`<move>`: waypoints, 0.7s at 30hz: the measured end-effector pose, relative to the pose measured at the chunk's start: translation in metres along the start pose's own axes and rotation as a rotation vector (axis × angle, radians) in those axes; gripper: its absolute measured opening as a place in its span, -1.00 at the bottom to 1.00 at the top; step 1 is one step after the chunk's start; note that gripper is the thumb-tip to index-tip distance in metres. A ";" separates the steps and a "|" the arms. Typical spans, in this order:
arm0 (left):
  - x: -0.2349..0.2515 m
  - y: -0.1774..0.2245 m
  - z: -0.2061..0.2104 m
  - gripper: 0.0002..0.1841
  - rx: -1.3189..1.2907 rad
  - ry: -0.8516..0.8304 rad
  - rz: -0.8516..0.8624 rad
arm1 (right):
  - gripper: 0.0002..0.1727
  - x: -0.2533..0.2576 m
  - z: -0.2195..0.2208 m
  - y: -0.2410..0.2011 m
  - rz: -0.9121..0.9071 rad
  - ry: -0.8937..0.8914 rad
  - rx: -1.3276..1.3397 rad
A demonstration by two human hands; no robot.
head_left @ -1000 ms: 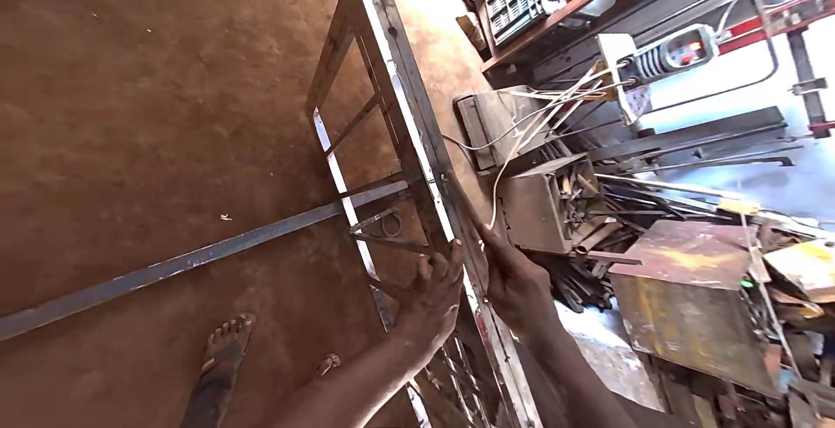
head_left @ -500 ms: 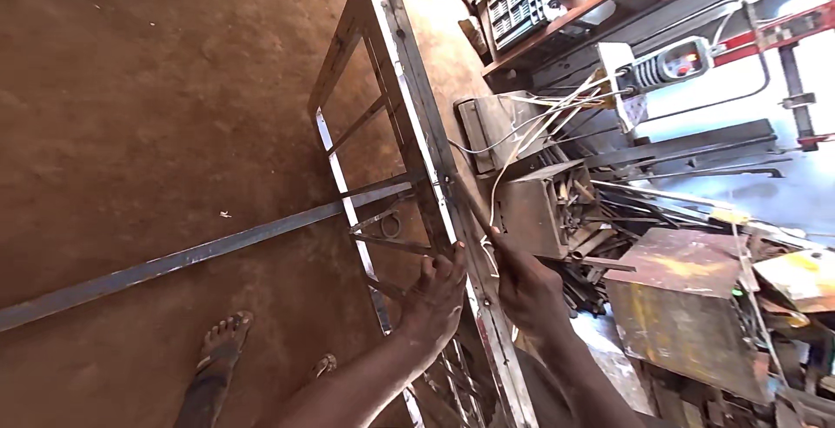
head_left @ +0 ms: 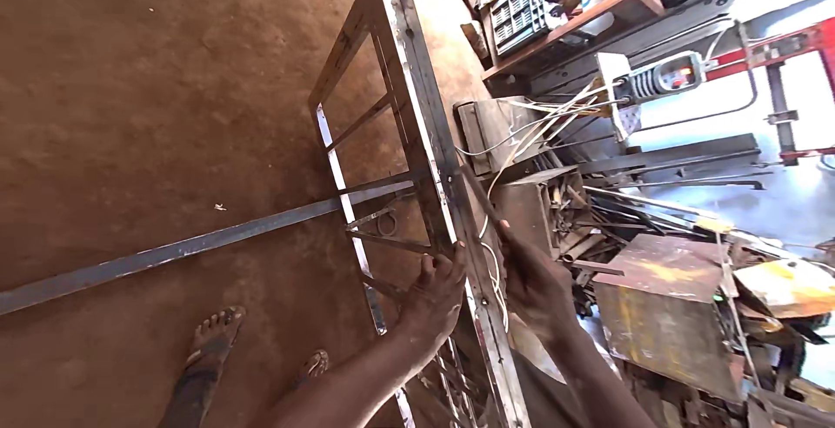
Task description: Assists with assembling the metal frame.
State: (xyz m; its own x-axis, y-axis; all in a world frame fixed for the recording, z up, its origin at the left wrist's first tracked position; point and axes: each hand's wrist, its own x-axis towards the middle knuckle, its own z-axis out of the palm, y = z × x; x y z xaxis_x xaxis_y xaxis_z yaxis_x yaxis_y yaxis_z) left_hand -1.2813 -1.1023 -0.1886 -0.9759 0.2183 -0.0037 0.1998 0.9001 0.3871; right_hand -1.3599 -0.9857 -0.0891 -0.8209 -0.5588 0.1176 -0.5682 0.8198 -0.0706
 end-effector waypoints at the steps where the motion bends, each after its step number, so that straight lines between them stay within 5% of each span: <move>1: 0.000 0.000 0.001 -0.37 0.003 0.003 0.000 | -0.50 -0.001 -0.001 -0.001 -0.002 0.007 0.009; 21: 0.002 0.000 -0.003 -0.29 -0.043 -0.053 0.014 | -0.48 0.003 -0.010 -0.004 0.044 -0.074 -0.053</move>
State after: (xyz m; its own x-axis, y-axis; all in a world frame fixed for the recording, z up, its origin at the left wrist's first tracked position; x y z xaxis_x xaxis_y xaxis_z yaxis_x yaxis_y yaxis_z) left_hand -1.2835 -1.1034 -0.1856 -0.9668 0.2514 -0.0461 0.2085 0.8800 0.4269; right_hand -1.3593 -0.9896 -0.0787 -0.8481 -0.5282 0.0420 -0.5293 0.8482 -0.0209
